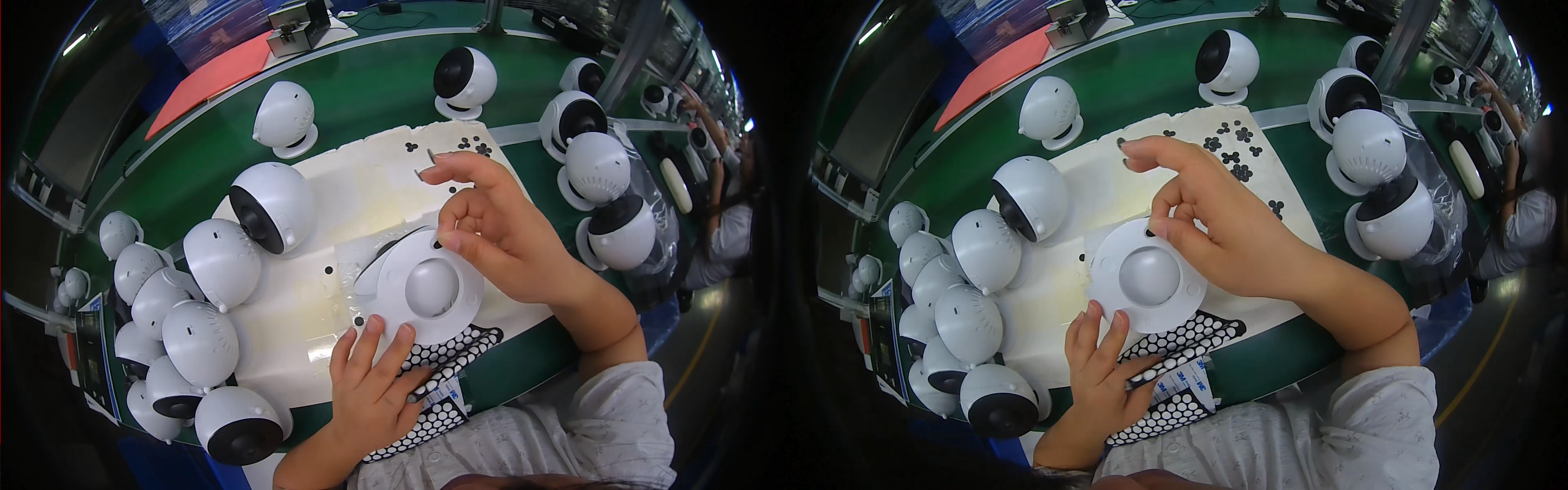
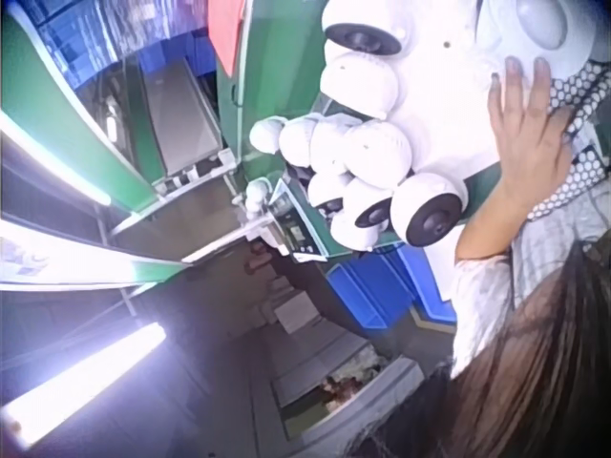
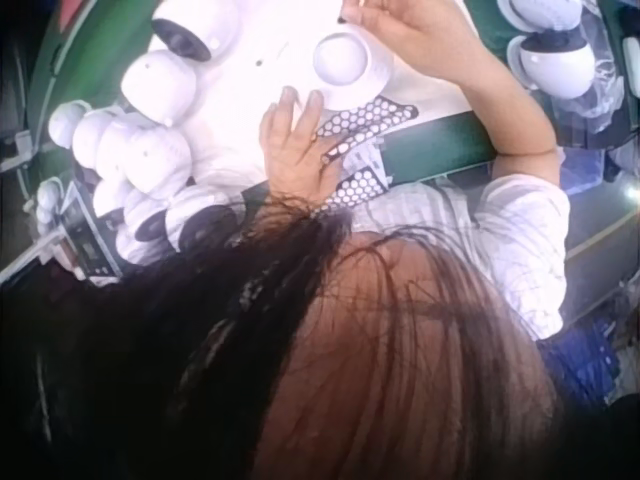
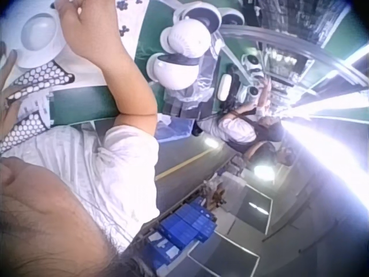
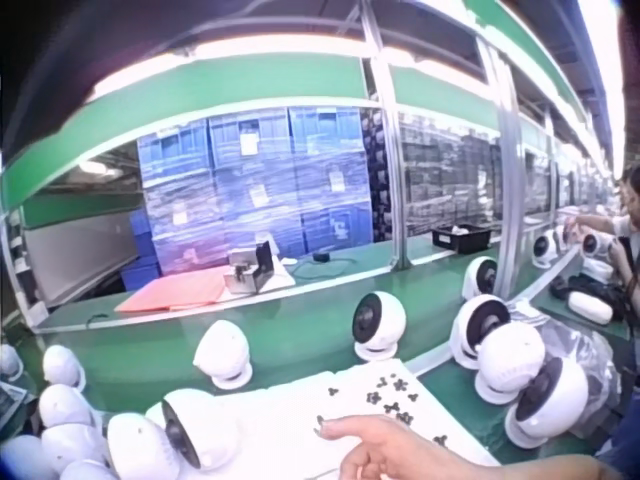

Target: The person peels adhesive pads from a sheet by hand, sticks them onto the bases of security cameras, and moves each camera aside.

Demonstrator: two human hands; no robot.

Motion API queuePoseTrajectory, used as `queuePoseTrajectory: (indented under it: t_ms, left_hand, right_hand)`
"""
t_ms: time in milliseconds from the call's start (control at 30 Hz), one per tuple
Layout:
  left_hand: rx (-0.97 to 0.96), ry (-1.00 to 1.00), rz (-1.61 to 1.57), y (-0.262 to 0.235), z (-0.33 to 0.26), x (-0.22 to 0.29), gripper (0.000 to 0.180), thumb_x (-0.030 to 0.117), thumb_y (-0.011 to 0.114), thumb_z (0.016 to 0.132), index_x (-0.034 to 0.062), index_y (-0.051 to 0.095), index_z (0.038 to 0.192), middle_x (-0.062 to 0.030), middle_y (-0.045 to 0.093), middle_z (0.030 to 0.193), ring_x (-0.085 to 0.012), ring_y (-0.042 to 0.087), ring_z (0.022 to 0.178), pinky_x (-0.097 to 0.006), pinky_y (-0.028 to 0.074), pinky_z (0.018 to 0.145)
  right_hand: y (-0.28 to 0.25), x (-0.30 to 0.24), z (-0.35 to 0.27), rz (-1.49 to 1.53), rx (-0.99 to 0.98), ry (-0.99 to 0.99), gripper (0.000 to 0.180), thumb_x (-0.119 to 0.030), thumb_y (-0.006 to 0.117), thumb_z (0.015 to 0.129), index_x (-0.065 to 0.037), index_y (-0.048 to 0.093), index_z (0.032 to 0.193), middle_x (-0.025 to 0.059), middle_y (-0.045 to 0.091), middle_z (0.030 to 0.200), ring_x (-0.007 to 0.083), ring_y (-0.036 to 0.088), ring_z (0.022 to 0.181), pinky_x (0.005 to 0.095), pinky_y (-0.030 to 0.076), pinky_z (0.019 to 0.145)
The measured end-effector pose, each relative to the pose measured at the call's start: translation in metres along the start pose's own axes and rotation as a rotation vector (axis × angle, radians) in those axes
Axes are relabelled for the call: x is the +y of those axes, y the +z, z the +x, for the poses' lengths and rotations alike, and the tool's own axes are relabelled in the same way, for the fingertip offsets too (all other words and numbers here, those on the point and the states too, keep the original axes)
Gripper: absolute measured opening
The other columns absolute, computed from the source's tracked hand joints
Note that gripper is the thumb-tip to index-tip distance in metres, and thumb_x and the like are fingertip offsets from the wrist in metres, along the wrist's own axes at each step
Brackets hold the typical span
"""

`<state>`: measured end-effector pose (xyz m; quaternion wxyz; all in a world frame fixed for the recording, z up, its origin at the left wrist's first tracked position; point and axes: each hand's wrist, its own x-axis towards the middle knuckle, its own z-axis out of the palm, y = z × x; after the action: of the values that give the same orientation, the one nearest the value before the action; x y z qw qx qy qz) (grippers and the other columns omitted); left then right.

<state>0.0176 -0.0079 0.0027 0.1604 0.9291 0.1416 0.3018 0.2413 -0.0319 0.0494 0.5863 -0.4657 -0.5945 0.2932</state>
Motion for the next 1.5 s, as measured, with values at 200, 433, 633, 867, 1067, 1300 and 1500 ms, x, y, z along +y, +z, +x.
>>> queuePoseTrajectory:
  t_ms: [200, 433, 633, 867, 1067, 1300, 1500]
  left_hand:
    - [-0.047, 0.040, 0.001, -0.006, -0.002, -0.002, 0.022, 0.014, 0.062, 0.059, 0.0076, 0.066, 0.080, -0.0139, 0.048, 0.125, -0.0343, 0.033, 0.124, -0.049, 0.026, 0.096]
    - [-0.067, 0.037, -0.007, -0.007, -0.003, -0.001, 0.022, 0.013, 0.062, 0.058, 0.0070, 0.066, 0.079, -0.0129, 0.049, 0.124, -0.0333, 0.033, 0.125, -0.049, 0.025, 0.097]
    - [-0.067, 0.034, -0.012, -0.008, -0.003, 0.000, 0.020, 0.013, 0.062, 0.059, 0.0068, 0.066, 0.078, -0.0125, 0.049, 0.125, -0.0331, 0.032, 0.125, -0.050, 0.025, 0.097]
    - [-0.061, 0.016, 0.000, -0.006, -0.004, 0.002, 0.018, 0.013, 0.063, 0.061, 0.0072, 0.066, 0.078, -0.0127, 0.050, 0.124, -0.0338, 0.035, 0.123, -0.051, 0.025, 0.096]
    - [-0.058, 0.031, -0.006, -0.007, -0.005, -0.002, 0.022, 0.012, 0.063, 0.059, 0.0076, 0.065, 0.081, -0.0124, 0.050, 0.124, -0.0339, 0.035, 0.123, -0.051, 0.025, 0.096]
    - [-0.061, 0.027, -0.029, -0.006, -0.005, 0.000, 0.025, 0.011, 0.061, 0.059, 0.0072, 0.064, 0.084, -0.0122, 0.048, 0.125, -0.0338, 0.033, 0.124, -0.052, 0.025, 0.096]
    - [-0.054, 0.037, -0.027, -0.005, -0.006, -0.001, 0.024, 0.010, 0.060, 0.060, 0.0069, 0.064, 0.083, -0.0124, 0.048, 0.125, -0.0338, 0.032, 0.125, -0.052, 0.025, 0.096]
  right_hand:
    - [-0.005, -0.011, 0.002, -0.182, -0.128, 0.020, 0.053, 0.010, 0.047, 0.080, -0.002, 0.026, 0.128, 0.0130, 0.039, 0.123, 0.0103, 0.049, 0.078, 0.0242, 0.043, 0.073]
    - [0.002, -0.010, -0.002, -0.194, -0.069, -0.032, 0.056, 0.012, 0.044, 0.074, -0.005, 0.034, 0.127, 0.0141, 0.042, 0.117, 0.0147, 0.050, 0.076, 0.0264, 0.043, 0.071]
    - [0.004, -0.020, -0.006, -0.586, -0.083, -0.239, 0.054, 0.014, 0.051, 0.074, -0.003, 0.035, 0.123, 0.0129, 0.050, 0.109, 0.0145, 0.056, 0.078, 0.0248, 0.045, 0.069]
    - [0.001, -0.027, -0.010, -0.773, -0.026, -0.353, 0.054, 0.010, 0.059, 0.071, -0.003, 0.037, 0.118, 0.0083, 0.058, 0.085, 0.0255, 0.057, 0.094, 0.0347, 0.041, 0.084]
    - [0.022, -0.012, -0.002, -0.549, -0.206, -0.268, 0.046, 0.006, 0.054, 0.075, -0.004, 0.035, 0.116, 0.0030, 0.054, 0.082, 0.0193, 0.050, 0.085, 0.0391, 0.025, 0.093]
    - [0.027, -0.011, -0.004, -0.505, -0.194, -0.171, 0.046, 0.006, 0.051, 0.077, -0.005, 0.034, 0.118, 0.0007, 0.052, 0.081, 0.0168, 0.050, 0.083, 0.0426, 0.020, 0.096]
    - [0.029, -0.010, -0.003, -0.504, -0.197, -0.173, 0.044, 0.006, 0.051, 0.077, -0.004, 0.034, 0.117, 0.0012, 0.052, 0.080, 0.0167, 0.050, 0.082, 0.0398, 0.022, 0.094]
